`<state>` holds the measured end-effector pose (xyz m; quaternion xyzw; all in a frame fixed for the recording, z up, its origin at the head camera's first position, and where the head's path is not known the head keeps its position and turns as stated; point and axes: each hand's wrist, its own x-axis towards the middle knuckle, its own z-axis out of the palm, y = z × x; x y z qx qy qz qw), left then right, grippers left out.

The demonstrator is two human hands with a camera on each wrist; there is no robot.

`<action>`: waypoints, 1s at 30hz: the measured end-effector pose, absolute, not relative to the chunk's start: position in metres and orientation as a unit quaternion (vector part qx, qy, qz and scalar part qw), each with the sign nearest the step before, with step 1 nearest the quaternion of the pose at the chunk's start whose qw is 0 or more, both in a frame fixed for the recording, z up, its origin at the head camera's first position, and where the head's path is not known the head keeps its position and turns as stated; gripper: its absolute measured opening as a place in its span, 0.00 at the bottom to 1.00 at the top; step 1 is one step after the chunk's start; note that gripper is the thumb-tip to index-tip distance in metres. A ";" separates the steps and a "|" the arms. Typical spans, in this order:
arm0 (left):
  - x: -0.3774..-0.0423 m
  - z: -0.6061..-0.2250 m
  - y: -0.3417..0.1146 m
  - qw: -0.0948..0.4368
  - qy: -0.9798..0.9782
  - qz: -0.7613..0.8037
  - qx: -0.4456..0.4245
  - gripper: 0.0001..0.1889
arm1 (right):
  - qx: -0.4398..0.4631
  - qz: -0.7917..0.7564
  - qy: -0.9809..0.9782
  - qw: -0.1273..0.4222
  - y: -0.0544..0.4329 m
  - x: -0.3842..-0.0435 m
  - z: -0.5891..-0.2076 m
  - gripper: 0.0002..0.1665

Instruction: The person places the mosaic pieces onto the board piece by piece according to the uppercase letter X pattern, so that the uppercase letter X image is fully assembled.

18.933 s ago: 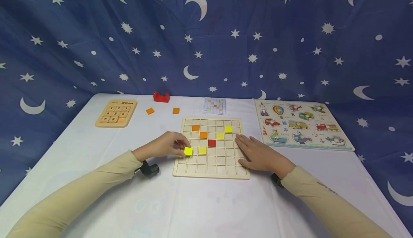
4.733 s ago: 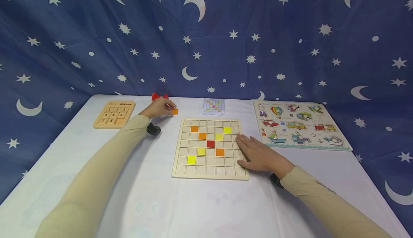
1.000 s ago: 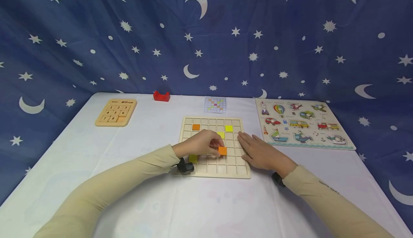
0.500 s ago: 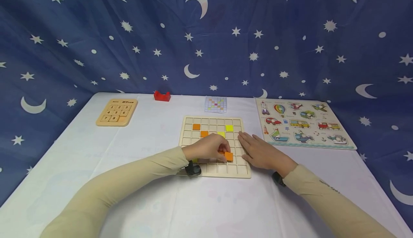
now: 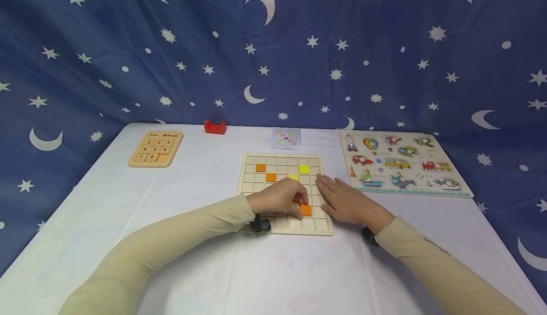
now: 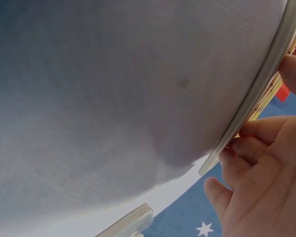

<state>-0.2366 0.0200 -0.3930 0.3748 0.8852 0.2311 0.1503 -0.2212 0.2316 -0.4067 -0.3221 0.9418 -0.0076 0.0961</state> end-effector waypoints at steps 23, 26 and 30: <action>-0.235 -0.397 0.013 0.144 0.880 0.256 0.372 0.06 | -0.319 -0.007 0.943 0.098 0.230 -0.221 -0.408 0.41; -0.236 -0.398 0.006 0.145 0.878 0.267 0.371 0.06 | -0.319 -0.009 0.943 0.098 0.230 -0.221 -0.407 0.41; -0.237 -0.397 -0.009 0.150 0.873 0.289 0.362 0.08 | -0.317 -0.009 0.943 0.099 0.229 -0.220 -0.408 0.41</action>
